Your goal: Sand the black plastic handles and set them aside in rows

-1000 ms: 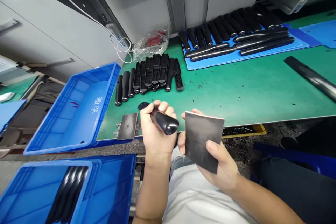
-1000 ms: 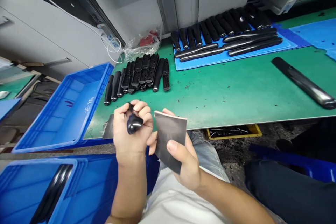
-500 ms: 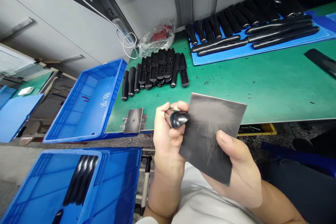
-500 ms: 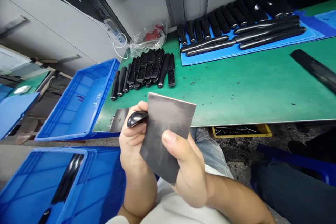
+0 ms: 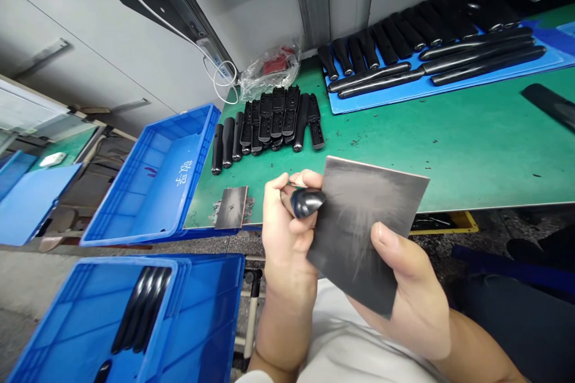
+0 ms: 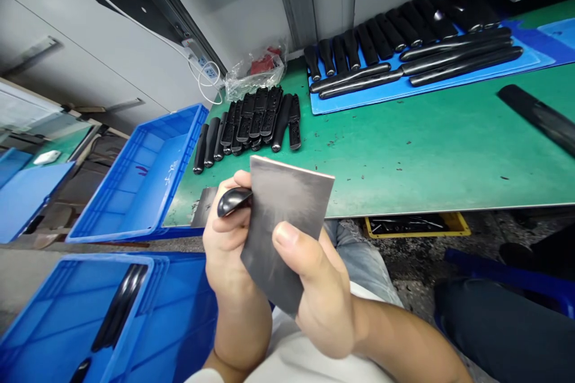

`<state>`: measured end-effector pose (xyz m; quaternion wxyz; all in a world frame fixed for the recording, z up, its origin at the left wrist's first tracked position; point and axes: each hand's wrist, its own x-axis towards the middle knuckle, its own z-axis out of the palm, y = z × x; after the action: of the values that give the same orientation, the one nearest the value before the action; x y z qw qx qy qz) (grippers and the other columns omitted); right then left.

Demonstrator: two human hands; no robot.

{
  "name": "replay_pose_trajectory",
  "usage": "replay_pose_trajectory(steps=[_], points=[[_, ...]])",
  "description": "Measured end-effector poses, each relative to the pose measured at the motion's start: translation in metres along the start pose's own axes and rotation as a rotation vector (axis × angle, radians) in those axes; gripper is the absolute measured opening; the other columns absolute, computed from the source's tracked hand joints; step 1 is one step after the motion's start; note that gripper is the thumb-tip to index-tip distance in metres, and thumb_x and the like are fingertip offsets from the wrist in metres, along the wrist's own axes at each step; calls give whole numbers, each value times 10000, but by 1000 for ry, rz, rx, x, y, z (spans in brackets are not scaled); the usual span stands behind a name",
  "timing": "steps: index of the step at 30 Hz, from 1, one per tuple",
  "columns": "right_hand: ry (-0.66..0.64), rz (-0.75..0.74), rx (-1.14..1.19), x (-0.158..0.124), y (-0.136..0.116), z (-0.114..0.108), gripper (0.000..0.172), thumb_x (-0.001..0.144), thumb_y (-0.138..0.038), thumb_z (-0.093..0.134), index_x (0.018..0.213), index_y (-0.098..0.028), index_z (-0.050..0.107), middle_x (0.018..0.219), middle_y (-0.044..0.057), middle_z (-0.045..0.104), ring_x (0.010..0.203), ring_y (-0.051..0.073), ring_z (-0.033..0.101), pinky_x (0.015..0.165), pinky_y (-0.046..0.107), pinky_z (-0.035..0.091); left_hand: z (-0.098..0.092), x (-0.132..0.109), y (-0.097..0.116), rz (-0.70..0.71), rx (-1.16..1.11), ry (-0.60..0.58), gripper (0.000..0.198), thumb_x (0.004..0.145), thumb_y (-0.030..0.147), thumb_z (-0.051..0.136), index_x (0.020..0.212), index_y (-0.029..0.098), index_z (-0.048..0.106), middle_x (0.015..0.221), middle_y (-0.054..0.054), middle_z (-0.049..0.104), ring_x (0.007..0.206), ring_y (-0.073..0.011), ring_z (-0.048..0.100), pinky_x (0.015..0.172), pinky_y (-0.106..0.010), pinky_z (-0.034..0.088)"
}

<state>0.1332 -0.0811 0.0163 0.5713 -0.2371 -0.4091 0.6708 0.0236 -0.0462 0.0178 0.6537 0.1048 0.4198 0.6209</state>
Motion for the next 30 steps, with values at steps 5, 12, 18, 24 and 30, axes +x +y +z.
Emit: replay_pose_trajectory(steps=[5, 12, 18, 24, 30], points=[[84, -248, -239, -10, 15, -23, 605, 1000, -712, 475, 1496, -375, 554, 1473, 86, 573, 1021, 316, 691, 771, 464, 635, 17, 6, 5, 313, -377, 103, 212, 930, 163, 407, 724, 206, 431, 644, 42, 489, 586, -71, 565, 624, -187, 503], [296, -372, -434, -4, 37, -27, 671, 992, -493, 694, 1591, -396, 409, 1337, 103, 644, 1143, 316, 687, 893, 461, 635, 29, 2, 6, 426, -420, 172, 208, 922, 187, 439, 719, 205, 400, 658, 61, 440, 566, -66, 528, 617, -214, 448], [161, -181, -149, 5, 13, -28, 359, 823, -489, 897, 966, -257, 665, 803, -12, 658, 666, 157, 616, 578, 275, 548, 33, 3, 5, 349, -455, 197, 221, 945, 203, 421, 727, 206, 385, 650, 71, 417, 541, -57, 514, 607, -213, 436], [342, -463, -458, 30, 6, -35, 323, 843, -404, 890, 898, -271, 601, 832, -8, 646, 719, 187, 625, 644, 335, 537, 29, 6, 1, 360, -356, 98, 236, 927, 201, 425, 700, 213, 361, 641, 54, 376, 535, -73, 465, 576, -206, 430], [167, -270, -545, 32, 3, -56, 461, 843, -597, 828, 1110, -275, 636, 965, 60, 725, 935, 304, 732, 693, 406, 622, 27, 3, 4, 248, -420, 82, 258, 923, 171, 409, 677, 212, 341, 608, 58, 375, 494, -58, 456, 534, -182, 424]])
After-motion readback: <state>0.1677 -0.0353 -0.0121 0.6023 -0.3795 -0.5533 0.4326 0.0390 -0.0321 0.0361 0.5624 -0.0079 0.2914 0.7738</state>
